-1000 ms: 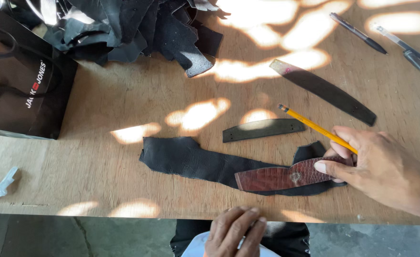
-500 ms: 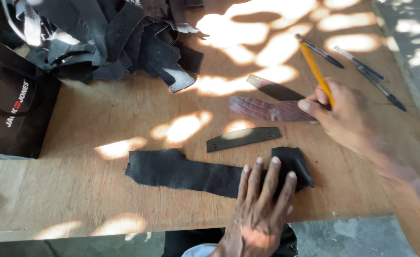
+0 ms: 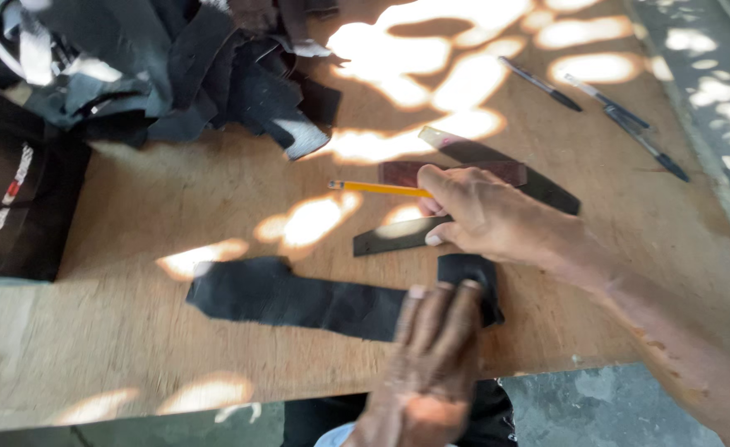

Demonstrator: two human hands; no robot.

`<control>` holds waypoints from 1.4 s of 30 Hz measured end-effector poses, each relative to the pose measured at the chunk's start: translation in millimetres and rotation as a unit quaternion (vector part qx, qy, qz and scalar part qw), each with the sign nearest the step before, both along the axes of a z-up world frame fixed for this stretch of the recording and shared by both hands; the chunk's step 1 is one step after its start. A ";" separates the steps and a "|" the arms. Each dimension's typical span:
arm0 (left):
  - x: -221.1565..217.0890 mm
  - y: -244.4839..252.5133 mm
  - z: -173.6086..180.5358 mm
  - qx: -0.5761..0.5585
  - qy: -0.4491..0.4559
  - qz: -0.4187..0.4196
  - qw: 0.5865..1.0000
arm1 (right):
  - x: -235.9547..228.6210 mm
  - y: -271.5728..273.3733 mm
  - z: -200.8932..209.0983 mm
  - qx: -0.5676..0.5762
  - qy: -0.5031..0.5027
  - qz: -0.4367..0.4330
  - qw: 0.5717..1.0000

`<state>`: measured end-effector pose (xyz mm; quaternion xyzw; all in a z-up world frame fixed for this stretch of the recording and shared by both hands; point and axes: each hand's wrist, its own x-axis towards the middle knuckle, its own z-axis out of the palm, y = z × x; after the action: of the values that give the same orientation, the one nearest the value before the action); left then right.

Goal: The person traces patterns onto leather strips using a pencil and several templates. They place the templates on the leather, hold them steady by hand, and draw outlines before setting the pieces aside on a wooden table.

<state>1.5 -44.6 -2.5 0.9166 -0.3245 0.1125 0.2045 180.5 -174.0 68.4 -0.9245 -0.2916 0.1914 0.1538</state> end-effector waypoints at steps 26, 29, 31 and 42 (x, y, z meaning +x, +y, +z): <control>-45.1 -40.9 -40.0 -0.142 -0.036 0.068 0.987 | -53.2 -4.3 18.8 -0.099 0.201 -0.234 0.946; -47.9 -41.7 -44.3 -0.208 -0.004 0.156 0.965 | -56.3 -17.1 -8.3 -0.058 0.210 -0.250 0.944; -47.4 -33.9 -41.1 -0.174 -0.043 0.214 0.960 | -58.4 -29.1 -22.4 -0.043 0.199 -0.235 0.950; -44.2 15.8 -41.4 0.042 -0.055 0.182 0.981 | -74.9 -52.2 -50.8 0.019 0.132 -0.221 0.966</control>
<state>-42.7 -28.9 -43.9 0.9604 -0.1678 0.1847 0.1237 105.5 -226.1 17.7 -0.9295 -0.0606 0.2669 0.2473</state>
